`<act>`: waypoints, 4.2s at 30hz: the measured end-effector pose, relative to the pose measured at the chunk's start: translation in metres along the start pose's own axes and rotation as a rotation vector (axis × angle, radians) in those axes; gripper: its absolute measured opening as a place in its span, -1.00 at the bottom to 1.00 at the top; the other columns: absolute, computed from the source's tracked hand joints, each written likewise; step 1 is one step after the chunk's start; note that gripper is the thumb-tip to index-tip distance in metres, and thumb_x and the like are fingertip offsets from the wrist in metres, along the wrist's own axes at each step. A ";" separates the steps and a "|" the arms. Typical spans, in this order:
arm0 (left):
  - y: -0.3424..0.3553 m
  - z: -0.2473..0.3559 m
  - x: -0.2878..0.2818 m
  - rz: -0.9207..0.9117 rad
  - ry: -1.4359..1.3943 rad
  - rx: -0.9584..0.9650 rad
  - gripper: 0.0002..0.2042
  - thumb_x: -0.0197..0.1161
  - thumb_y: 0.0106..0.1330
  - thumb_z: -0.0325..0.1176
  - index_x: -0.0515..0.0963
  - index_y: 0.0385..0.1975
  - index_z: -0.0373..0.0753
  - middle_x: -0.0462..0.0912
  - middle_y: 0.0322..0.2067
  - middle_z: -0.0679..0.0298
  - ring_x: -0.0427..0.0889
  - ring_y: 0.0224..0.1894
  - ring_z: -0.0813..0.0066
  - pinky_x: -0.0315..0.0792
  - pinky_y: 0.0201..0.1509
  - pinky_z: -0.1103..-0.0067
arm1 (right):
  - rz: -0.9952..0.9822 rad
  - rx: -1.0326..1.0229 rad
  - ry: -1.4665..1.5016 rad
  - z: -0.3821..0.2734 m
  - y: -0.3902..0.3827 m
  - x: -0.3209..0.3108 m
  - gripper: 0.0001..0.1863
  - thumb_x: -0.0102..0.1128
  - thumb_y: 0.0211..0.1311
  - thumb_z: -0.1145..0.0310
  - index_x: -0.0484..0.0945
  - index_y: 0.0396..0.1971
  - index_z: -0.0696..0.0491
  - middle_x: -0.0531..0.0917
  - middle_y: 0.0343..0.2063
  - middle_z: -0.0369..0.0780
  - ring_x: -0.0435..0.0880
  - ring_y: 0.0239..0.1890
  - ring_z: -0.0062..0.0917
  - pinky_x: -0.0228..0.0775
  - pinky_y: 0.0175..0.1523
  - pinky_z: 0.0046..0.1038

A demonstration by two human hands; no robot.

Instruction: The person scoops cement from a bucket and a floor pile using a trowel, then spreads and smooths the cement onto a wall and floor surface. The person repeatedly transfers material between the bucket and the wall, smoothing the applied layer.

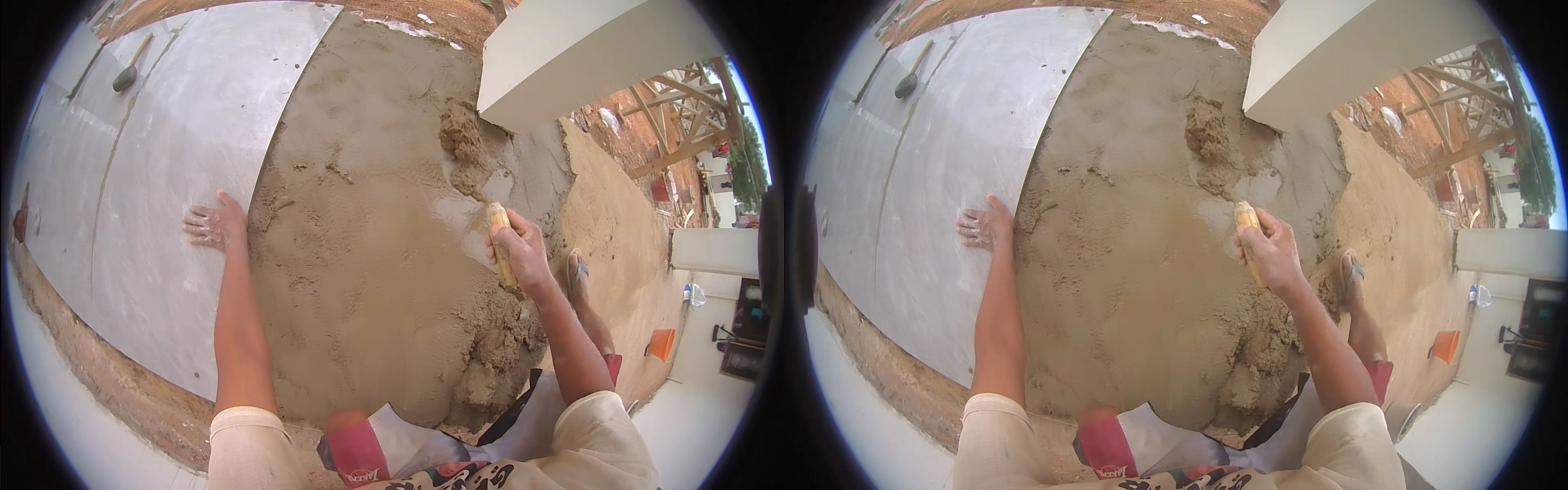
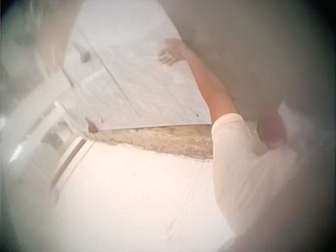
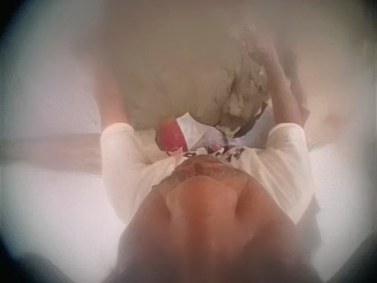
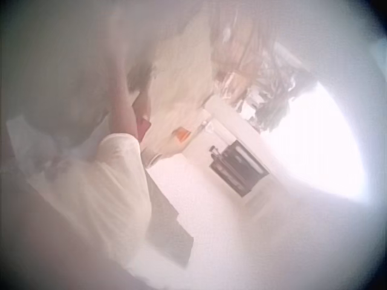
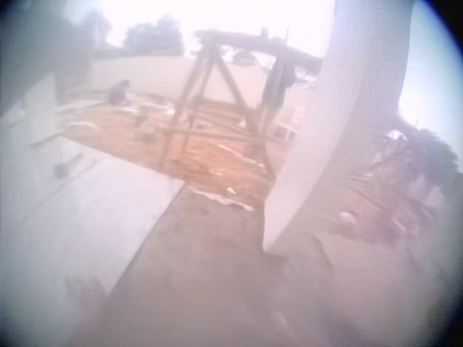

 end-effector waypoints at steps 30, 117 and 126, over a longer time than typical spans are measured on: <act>0.011 0.004 -0.005 0.084 0.066 0.009 -0.21 -0.11 0.40 0.25 -0.06 0.46 -0.14 -0.16 0.48 0.07 -0.24 0.53 0.15 -0.27 0.57 0.17 | -0.063 0.394 0.339 -0.098 0.467 0.194 -0.67 -0.03 0.37 0.13 0.37 -0.19 0.13 0.47 -0.52 -0.20 0.50 -0.61 -0.49 0.49 -0.55 -0.36; 0.012 0.006 -0.004 0.119 0.028 0.033 -0.15 -0.12 0.35 0.35 -0.05 0.46 -0.13 -0.14 0.48 0.03 -0.24 0.53 0.10 -0.27 0.56 0.13 | 0.154 0.128 -0.985 -0.113 0.528 0.136 -0.58 -0.14 0.31 0.17 0.65 -0.15 0.11 0.73 -0.31 0.01 0.73 -0.12 -0.23 0.54 0.01 -0.29; 0.011 -0.004 -0.002 0.147 -0.008 0.025 -0.14 -0.09 0.33 0.36 0.01 0.45 -0.15 -0.06 0.47 0.03 -0.20 0.53 0.12 -0.30 0.55 0.15 | -0.067 0.234 -0.216 -0.117 0.484 0.163 -0.59 0.01 0.37 0.07 0.41 -0.10 0.16 0.51 -0.59 -0.23 0.52 -0.62 -0.47 0.47 -0.56 -0.34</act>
Point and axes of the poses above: each hand's wrist, its own y-axis towards the middle knuckle, its own x-axis out of the palm, z = x × y, the point moved 7 cm from there along y, towards the middle knuckle
